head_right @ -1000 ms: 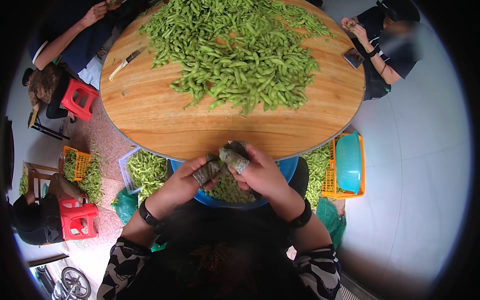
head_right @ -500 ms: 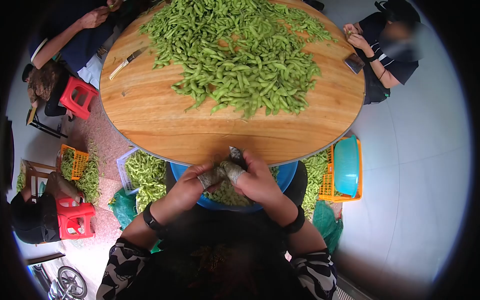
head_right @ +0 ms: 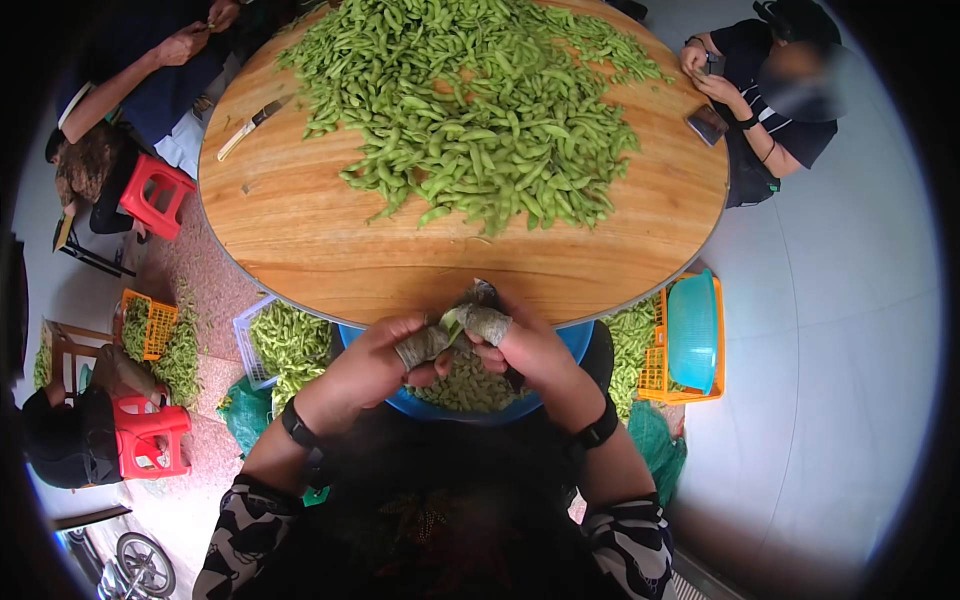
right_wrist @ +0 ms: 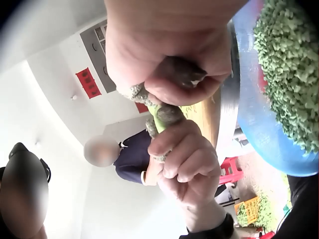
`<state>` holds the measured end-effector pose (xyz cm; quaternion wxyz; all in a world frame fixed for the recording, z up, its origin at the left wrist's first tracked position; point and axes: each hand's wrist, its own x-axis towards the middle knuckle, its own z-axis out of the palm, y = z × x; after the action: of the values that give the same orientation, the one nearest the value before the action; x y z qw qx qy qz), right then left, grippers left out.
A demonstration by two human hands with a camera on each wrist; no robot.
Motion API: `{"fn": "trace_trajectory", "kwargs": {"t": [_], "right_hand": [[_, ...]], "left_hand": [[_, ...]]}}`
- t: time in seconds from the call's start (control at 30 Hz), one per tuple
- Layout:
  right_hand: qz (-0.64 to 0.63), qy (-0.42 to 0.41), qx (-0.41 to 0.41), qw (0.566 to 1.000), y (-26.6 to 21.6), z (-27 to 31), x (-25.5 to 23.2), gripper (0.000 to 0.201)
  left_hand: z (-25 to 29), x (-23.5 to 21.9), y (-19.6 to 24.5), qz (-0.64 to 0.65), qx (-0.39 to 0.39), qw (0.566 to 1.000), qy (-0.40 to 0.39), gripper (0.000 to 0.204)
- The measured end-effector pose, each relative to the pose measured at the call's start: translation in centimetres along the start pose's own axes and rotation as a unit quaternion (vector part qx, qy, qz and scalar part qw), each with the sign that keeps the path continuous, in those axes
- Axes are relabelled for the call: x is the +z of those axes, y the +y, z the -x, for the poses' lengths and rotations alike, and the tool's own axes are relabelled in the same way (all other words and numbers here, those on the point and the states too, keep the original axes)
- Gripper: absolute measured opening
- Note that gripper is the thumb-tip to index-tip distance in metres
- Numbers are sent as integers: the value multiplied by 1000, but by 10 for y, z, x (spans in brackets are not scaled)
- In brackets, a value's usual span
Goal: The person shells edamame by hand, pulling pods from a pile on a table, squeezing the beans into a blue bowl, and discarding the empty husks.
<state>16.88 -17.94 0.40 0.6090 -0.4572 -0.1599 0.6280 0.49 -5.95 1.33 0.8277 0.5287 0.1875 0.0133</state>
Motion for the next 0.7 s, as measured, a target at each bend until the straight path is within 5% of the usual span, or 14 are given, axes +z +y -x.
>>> {"fn": "trace_trajectory", "kwargs": {"t": [0.03, 0.1, 0.23, 0.3, 0.33, 0.4, 0.47, 0.53, 0.57, 0.63, 0.67, 0.7], "right_hand": [[-1, 0, 0, 1000, -2, 0, 3, 12], [293, 8, -117, 949, -5, 1, 13, 14], [345, -36, -152, 926, -2, -3, 1, 15], [530, 54, -204, 821, 1, 0, 4, 19], [530, 56, -206, 820, 2, 2, 7, 19], [590, 128, -341, 720, 3, 6, 16, 22], [560, 114, -323, 755, 8, 10, 21, 21], [584, 115, -391, 702, 13, 10, 21, 20], [585, 115, -390, 702, 16, 9, 20, 20], [432, 152, -259, 850, 23, 9, 18, 19], [433, 156, -259, 849, 22, 9, 20, 19], [348, 154, -173, 909, 19, 9, 22, 16]], "left_hand": [[0, -2, -3, 0, -1, 1000, 0, 23], [0, -9, -11, -241, 115, 964, -2, 22], [6, -16, -5, -116, -7, 992, -44, 17], [12, -14, -2, -81, -28, 995, 51, 12], [13, -12, -2, -83, -27, 995, 50, 12], [14, -9, -1, -153, 151, 963, 160, 11], [12, -12, -11, -229, 201, 937, 170, 13], [13, -10, -16, -302, 246, 904, 177, 15], [14, -7, -17, -391, 247, 870, 171, 16], [13, 8, -11, -486, 287, 813, 144, 18], [11, 7, -15, -486, 289, 813, 140, 18], [7, 6, -19, -480, 291, 816, 140, 15]]}}
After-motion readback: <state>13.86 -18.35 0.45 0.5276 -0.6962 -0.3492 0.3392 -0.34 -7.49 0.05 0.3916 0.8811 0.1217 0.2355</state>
